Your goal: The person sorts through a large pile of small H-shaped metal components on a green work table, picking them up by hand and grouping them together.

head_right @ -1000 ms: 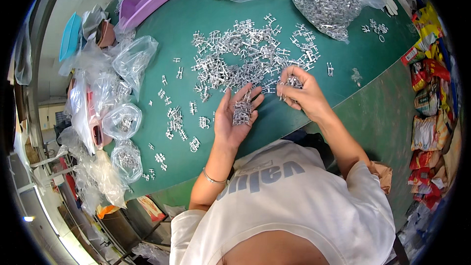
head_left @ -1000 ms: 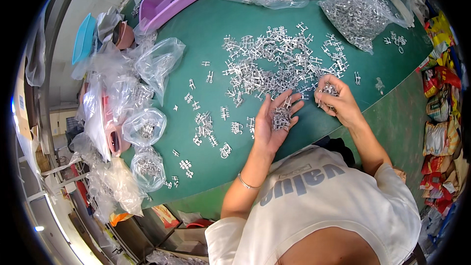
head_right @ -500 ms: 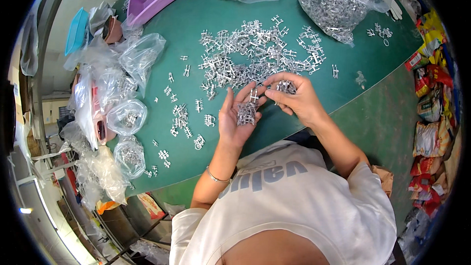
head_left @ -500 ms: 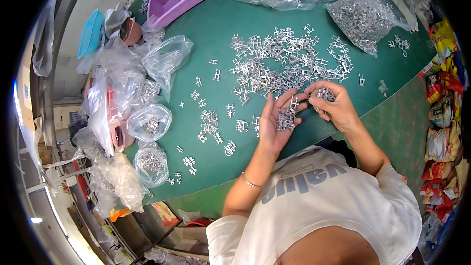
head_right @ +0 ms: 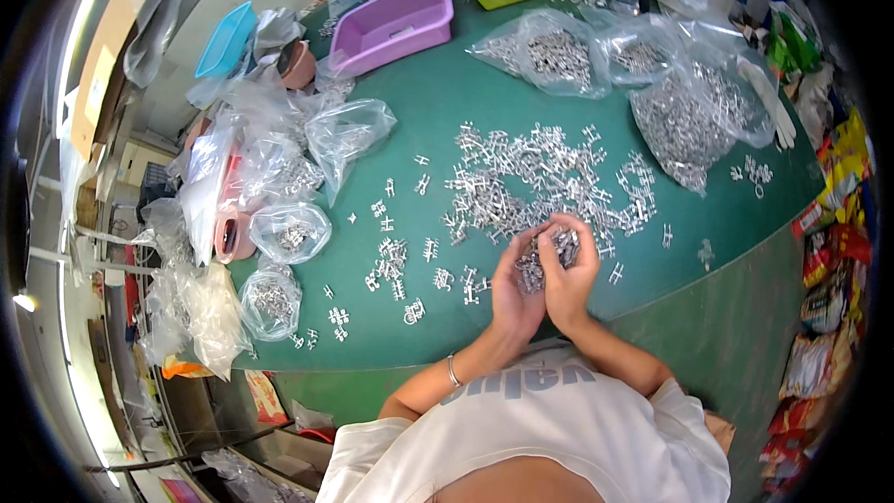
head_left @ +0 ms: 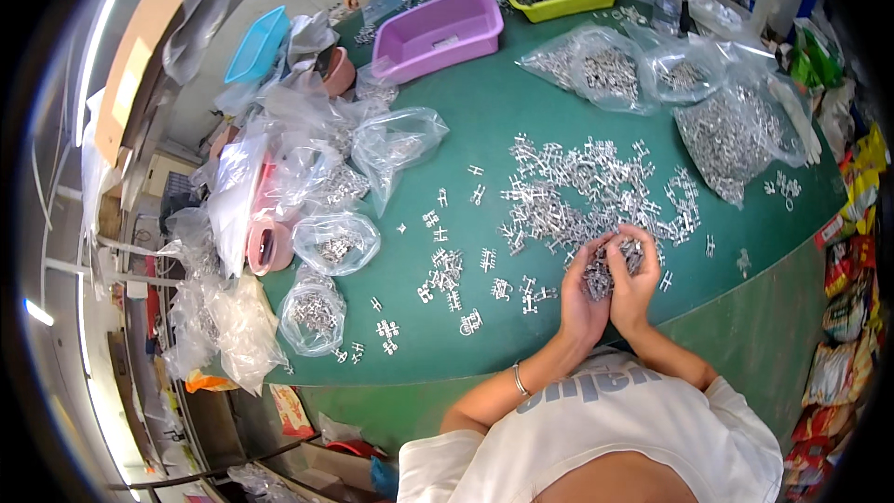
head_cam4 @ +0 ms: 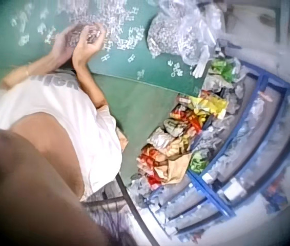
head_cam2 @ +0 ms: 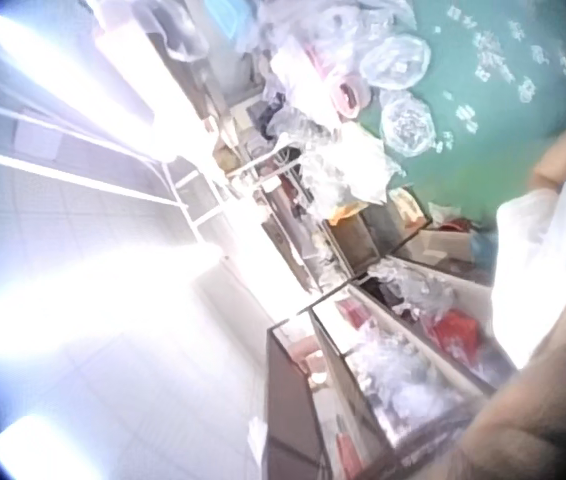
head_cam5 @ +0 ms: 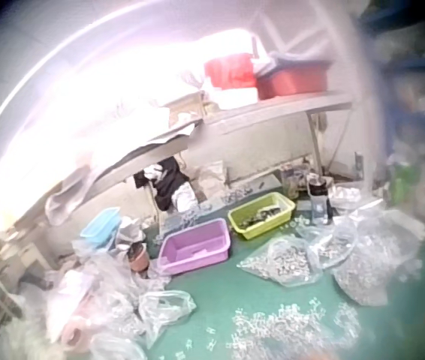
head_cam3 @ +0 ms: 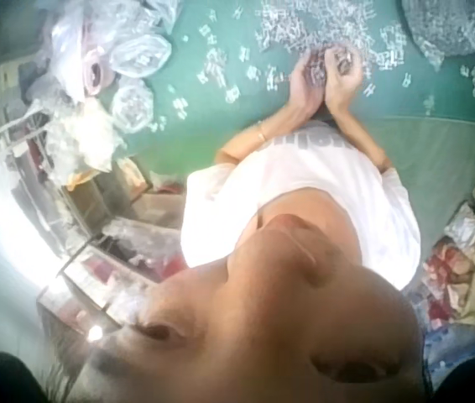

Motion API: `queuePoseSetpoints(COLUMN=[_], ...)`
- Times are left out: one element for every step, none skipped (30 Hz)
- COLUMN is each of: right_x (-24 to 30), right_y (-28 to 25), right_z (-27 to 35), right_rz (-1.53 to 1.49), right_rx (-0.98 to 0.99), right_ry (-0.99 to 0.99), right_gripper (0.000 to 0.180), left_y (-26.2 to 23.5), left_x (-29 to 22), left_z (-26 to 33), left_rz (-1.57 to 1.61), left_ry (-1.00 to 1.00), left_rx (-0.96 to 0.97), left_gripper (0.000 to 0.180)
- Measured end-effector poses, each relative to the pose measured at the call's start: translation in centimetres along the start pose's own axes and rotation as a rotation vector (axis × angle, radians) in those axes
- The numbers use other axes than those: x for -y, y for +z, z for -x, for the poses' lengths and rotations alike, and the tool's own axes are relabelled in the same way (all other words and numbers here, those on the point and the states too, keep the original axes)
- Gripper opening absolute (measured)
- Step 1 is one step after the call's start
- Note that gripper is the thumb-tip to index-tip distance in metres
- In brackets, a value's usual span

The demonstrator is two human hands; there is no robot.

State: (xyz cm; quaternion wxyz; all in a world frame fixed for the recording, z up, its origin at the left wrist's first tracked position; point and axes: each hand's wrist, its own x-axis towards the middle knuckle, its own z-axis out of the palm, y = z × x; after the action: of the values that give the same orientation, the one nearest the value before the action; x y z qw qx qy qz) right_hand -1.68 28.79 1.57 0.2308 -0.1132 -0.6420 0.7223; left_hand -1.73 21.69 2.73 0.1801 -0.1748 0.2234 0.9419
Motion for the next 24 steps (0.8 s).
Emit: queuePoseSetpoints(right_x=[0.2, 0.4, 0.5, 0.5, 0.8, 0.9, 1.1, 0.8, 0.6, 0.8, 1.1, 1.6, 1.6, 1.6, 1.6, 1.3, 1.3, 1.3, 1.1, 1.1, 1.1, 1.6, 2.0, 2.3], right_y=[0.2, 0.5, 0.7, 0.7, 0.8, 1.0, 1.3, 1.2, 1.4, 1.6, 1.9, 2.1, 2.3, 2.4, 2.4, 2.5, 2.5, 2.4, 2.3, 2.4, 2.7, 3.2, 3.7, 4.2], right_z=[0.0, 0.0, 0.3, 0.4, 0.3, 0.3, 0.4, 0.5, 0.6, 0.7, 0.9, 0.9, 1.0, 1.0, 0.9, 0.9, 0.8, 0.7, 0.5, 0.3, 0.3, 0.3, 0.4, 0.8], right_rz=[0.024, 0.046, 0.068, 0.114, 0.195, 0.272, 0.340, 0.366, 0.367, 0.370, 0.373, 0.516, 0.544, 0.573, 0.603, 0.596, 0.640, 0.686, 0.732, 0.734, 0.711, 0.693, 0.676, 0.711], right_rx=[0.042, 0.085, 0.134, 0.189, 0.198, 0.222, 0.251, 0.273, 0.282, 0.280, 0.275, 0.260, 0.295, 0.327, 0.353, 0.375, 0.405, 0.432, 0.459, 0.524, 0.551, 0.569, 0.588, 0.597], right_ry=[-0.066, -0.131, -0.190, -0.184, -0.254, -0.319, -0.386, -0.400, -0.409, -0.422, -0.435, -0.558, -0.555, -0.551, -0.552, -0.566, -0.570, -0.572, -0.574, -0.582, -0.587, -0.592, -0.597, -0.649], right_gripper=[0.017, 0.017, 0.017, 0.021, 0.022, 0.023, 0.024, 0.030, 0.031, 0.032, 0.033, 0.036, 0.036, 0.036, 0.036, 0.038, 0.038, 0.039, 0.039, 0.040, 0.041, 0.042, 0.044, 0.046], left_y=[-0.1, -0.2, -0.5, -0.8, -0.9, -1.3, -1.4, -1.2, -1.9, -2.4, -3.1, -2.4, -2.8, -3.2, -3.2, -2.9, -2.7, -2.5, -2.5, -3.2, -3.3, -2.1, -1.4, -2.2], left_x=[0.1, 0.1, 0.1, 0.1, 0.1, 0.1, -0.1, -0.3, 0.0, 0.3, 0.2, -0.4, -0.7, -0.7, -0.9, -0.8, -0.8, -0.7, -0.6, -0.8, -0.9, -1.8, -2.4, -2.5], left_z=[-0.1, -0.3, -0.3, -0.4, -0.7, -1.3, -1.5, -1.6, -1.8, -2.1, -2.2, -1.7, -1.7, -1.6, -1.4, -0.9, -0.6, -0.4, -0.3, -0.7, -0.7, -0.2, 0.0, 0.0], left_rz=[-0.030, -0.087, -0.141, -0.195, -0.203, -0.204, -0.206, -0.202, -0.143, -0.087, -0.032, -0.076, 0.010, 0.097, 0.180, 0.115, 0.050, -0.018, -0.085, -0.081, -0.035, 0.012, 0.058, 0.159], left_ry=[0.035, 0.073, 0.113, 0.156, 0.149, 0.151, 0.160, 0.162, 0.127, 0.088, 0.047, 0.058, -0.011, -0.081, -0.155, -0.019, 0.052, 0.118, 0.184, 0.117, 0.102, 0.079, 0.056, 0.056], left_rx=[-0.007, 0.027, 0.050, 0.071, 0.085, 0.087, 0.084, 0.110, 0.118, 0.137, 0.160, 0.197, 0.153, 0.112, 0.078, 0.086, 0.102, 0.116, 0.129, 0.150, 0.067, -0.010, -0.087, -0.026], left_gripper=[0.030, 0.030, 0.030, 0.031, 0.031, 0.031, 0.031, 0.030, 0.030, 0.030, 0.030, 0.029, 0.030, 0.031, 0.032, 0.035, 0.036, 0.037, 0.038, 0.038, 0.038, 0.037, 0.036, 0.035])
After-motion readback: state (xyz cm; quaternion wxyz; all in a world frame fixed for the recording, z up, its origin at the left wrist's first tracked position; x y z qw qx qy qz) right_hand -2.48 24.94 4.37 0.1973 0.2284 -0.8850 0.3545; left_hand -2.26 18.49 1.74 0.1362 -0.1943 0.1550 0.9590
